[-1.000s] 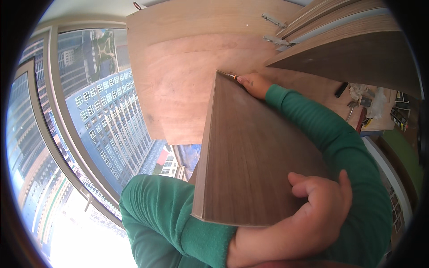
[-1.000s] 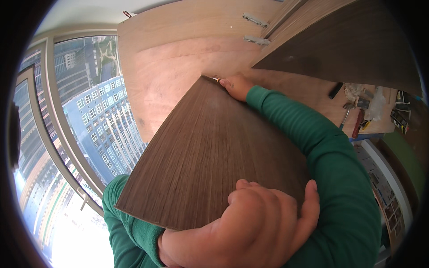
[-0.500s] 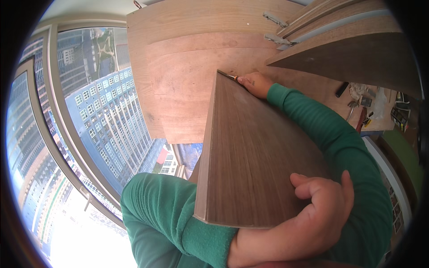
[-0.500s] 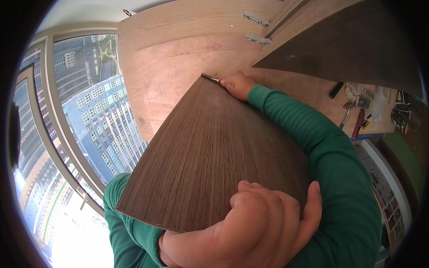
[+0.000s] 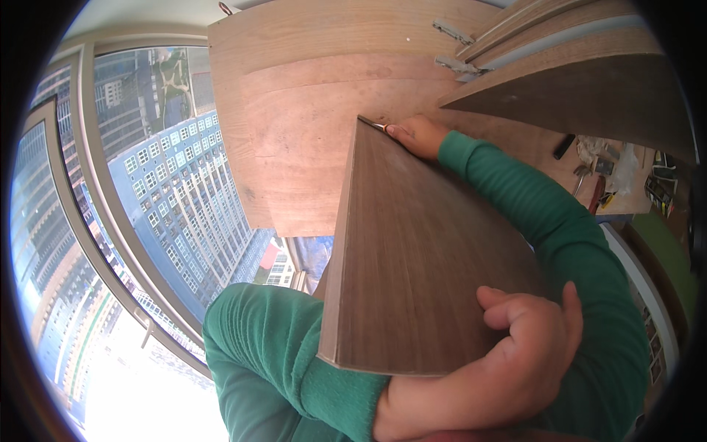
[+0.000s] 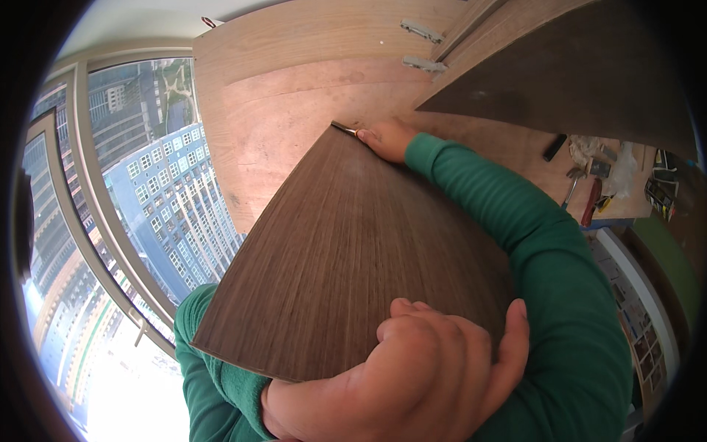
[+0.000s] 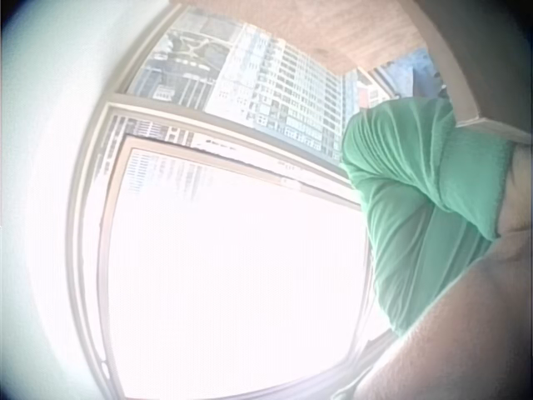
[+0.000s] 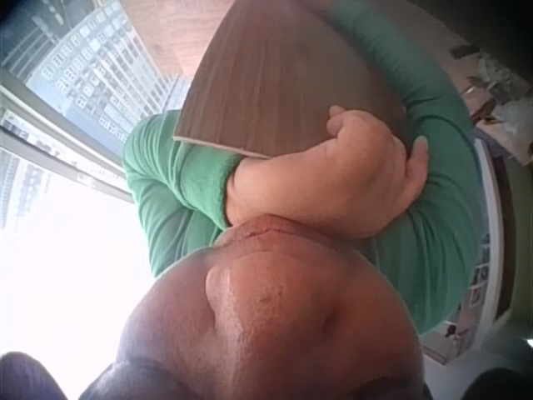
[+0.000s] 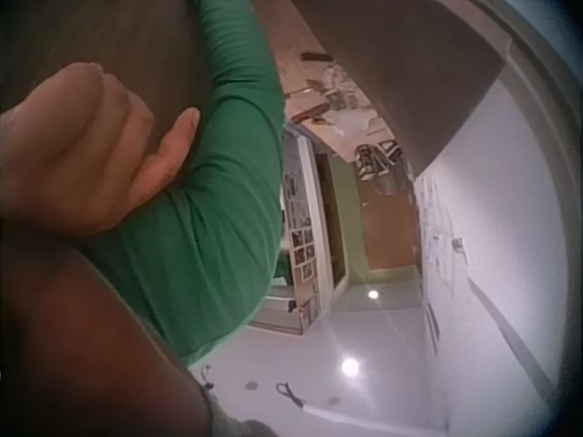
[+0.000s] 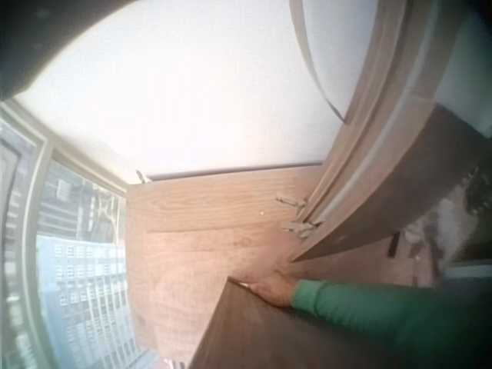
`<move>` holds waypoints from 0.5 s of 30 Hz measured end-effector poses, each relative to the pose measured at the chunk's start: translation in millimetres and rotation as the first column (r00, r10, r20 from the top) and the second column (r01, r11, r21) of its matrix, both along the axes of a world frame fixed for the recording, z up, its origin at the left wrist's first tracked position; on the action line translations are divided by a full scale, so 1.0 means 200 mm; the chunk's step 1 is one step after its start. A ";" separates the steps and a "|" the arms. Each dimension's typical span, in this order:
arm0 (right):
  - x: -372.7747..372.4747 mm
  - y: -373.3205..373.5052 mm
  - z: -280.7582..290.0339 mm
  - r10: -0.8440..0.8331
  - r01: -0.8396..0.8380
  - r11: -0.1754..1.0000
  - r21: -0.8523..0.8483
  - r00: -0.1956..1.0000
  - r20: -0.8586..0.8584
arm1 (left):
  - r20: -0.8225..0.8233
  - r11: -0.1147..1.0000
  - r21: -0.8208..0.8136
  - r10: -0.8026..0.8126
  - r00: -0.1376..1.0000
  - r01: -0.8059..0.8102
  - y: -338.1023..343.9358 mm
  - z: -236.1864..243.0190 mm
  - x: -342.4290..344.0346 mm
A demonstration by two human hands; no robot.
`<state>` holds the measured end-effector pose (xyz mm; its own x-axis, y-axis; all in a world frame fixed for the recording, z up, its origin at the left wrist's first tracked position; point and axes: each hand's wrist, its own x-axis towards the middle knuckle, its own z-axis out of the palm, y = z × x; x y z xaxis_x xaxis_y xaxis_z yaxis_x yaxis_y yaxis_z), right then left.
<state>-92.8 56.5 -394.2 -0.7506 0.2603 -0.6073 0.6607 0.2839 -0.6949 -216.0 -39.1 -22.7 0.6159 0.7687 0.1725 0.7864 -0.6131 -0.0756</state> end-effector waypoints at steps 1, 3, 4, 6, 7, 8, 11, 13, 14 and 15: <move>-0.01 0.00 0.00 0.003 -0.004 1.000 0.015 1.000 0.008 | 0.003 1.000 -0.021 0.010 1.000 -0.010 0.00 0.00 0.00; -0.02 -0.01 0.01 0.009 -0.010 0.999 0.046 1.000 0.026 | 0.010 0.998 -0.064 0.028 1.000 -0.027 -0.01 0.01 0.01; -0.04 0.00 0.04 0.016 -0.018 0.999 0.033 0.998 0.063 | 0.005 0.998 -0.061 0.033 0.999 -0.033 -0.01 0.01 0.01; -0.07 0.02 0.11 0.032 -0.033 0.999 0.004 0.990 0.137 | -0.005 0.997 -0.058 0.044 0.999 -0.044 -0.02 0.00 0.01; -0.05 0.02 0.10 0.046 -0.047 0.999 0.004 0.991 0.126 | -0.003 1.000 -0.018 0.024 1.000 -0.024 -0.01 0.00 0.00; -0.02 0.02 0.08 0.059 -0.060 0.998 0.004 0.991 0.116 | -0.002 1.000 0.023 0.004 1.000 -0.004 0.00 -0.01 -0.03; 0.00 0.02 0.12 0.048 -0.048 0.999 -0.005 0.986 0.157 | -0.002 1.000 0.002 0.011 1.000 -0.011 -0.01 -0.01 -0.02; 0.01 0.01 0.14 0.038 -0.039 0.999 0.007 0.988 0.152 | -0.006 0.999 -0.025 0.020 1.000 -0.020 -0.01 0.00 -0.01; 0.04 0.00 0.11 0.039 -0.042 0.999 0.023 0.992 0.121 | -0.009 1.000 -0.021 0.015 1.000 -0.015 -0.01 0.00 -0.01; 0.07 -0.01 0.10 0.041 -0.045 0.998 0.039 0.995 0.090 | -0.012 1.000 -0.017 0.009 1.000 -0.009 -0.01 0.00 -0.01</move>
<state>-78.4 55.1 -373.6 -0.7049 0.2552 -0.6618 0.7061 0.3406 -0.6208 -217.4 -41.3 -21.8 0.6106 0.7772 0.1520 0.7912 -0.6070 -0.0747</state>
